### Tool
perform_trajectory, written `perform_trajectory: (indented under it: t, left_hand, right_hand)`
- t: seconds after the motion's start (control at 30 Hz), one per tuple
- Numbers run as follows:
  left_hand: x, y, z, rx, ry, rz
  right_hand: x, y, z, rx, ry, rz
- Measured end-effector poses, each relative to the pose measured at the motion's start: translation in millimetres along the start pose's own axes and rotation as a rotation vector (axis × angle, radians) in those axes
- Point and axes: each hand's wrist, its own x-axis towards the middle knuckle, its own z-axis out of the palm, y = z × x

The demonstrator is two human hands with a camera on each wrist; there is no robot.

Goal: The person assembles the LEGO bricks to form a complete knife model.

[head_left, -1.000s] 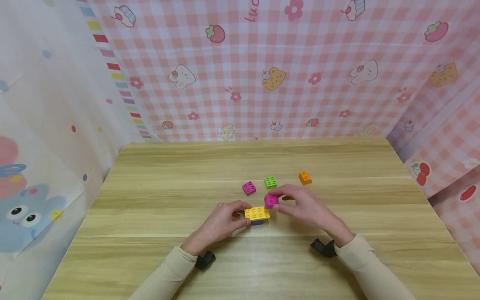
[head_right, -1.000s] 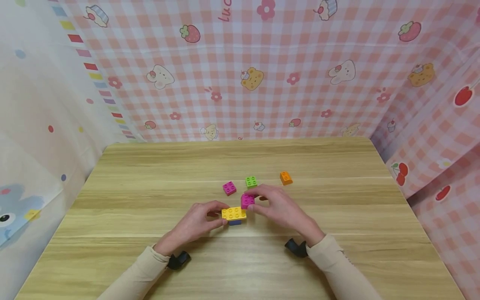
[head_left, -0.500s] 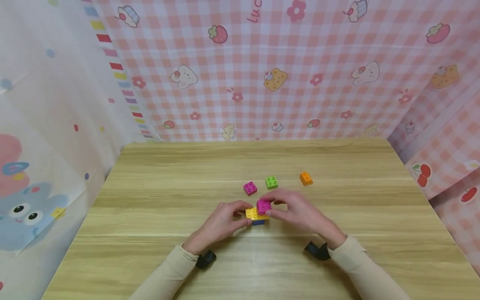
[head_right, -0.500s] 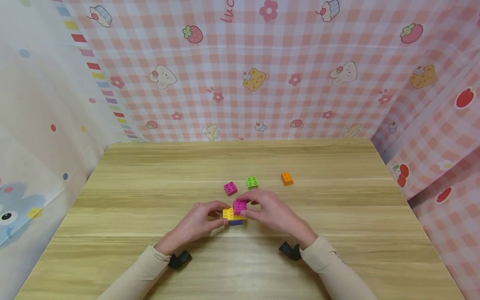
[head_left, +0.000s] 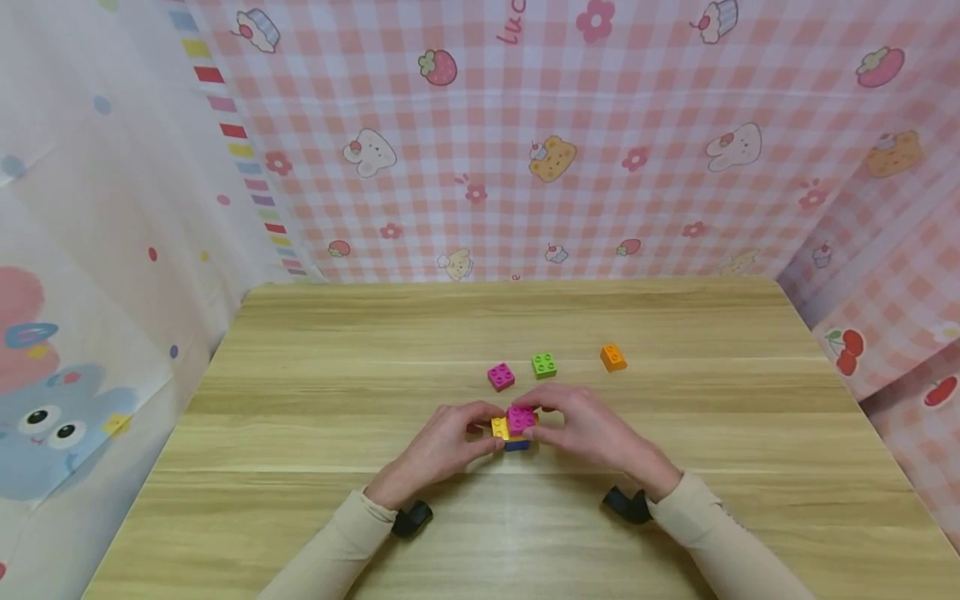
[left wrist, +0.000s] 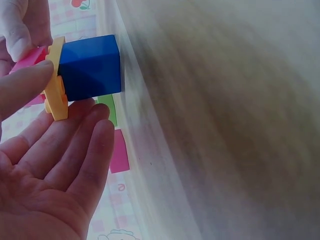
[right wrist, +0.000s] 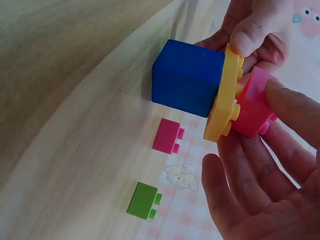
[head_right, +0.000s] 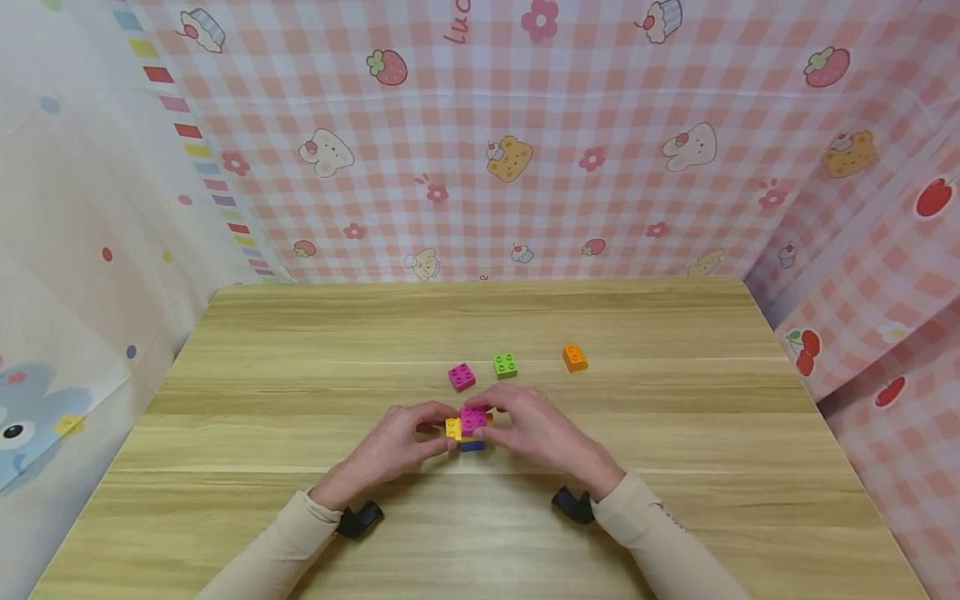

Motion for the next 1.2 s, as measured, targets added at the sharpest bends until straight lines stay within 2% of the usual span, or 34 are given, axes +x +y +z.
perform_trajectory:
  t: [0.93,1.2]
  left_hand:
    - [3.3,-1.9,-0.5,-0.035,-0.007,-0.027]
    - [1.9,-2.6,0.3,-0.05,-0.002,-0.013]
  right_hand:
    - [5.3,6.4,7.5,-0.084,-0.019,-0.078]
    - [4.5,4.7,7.1,-0.087,-0.015,-0.078]
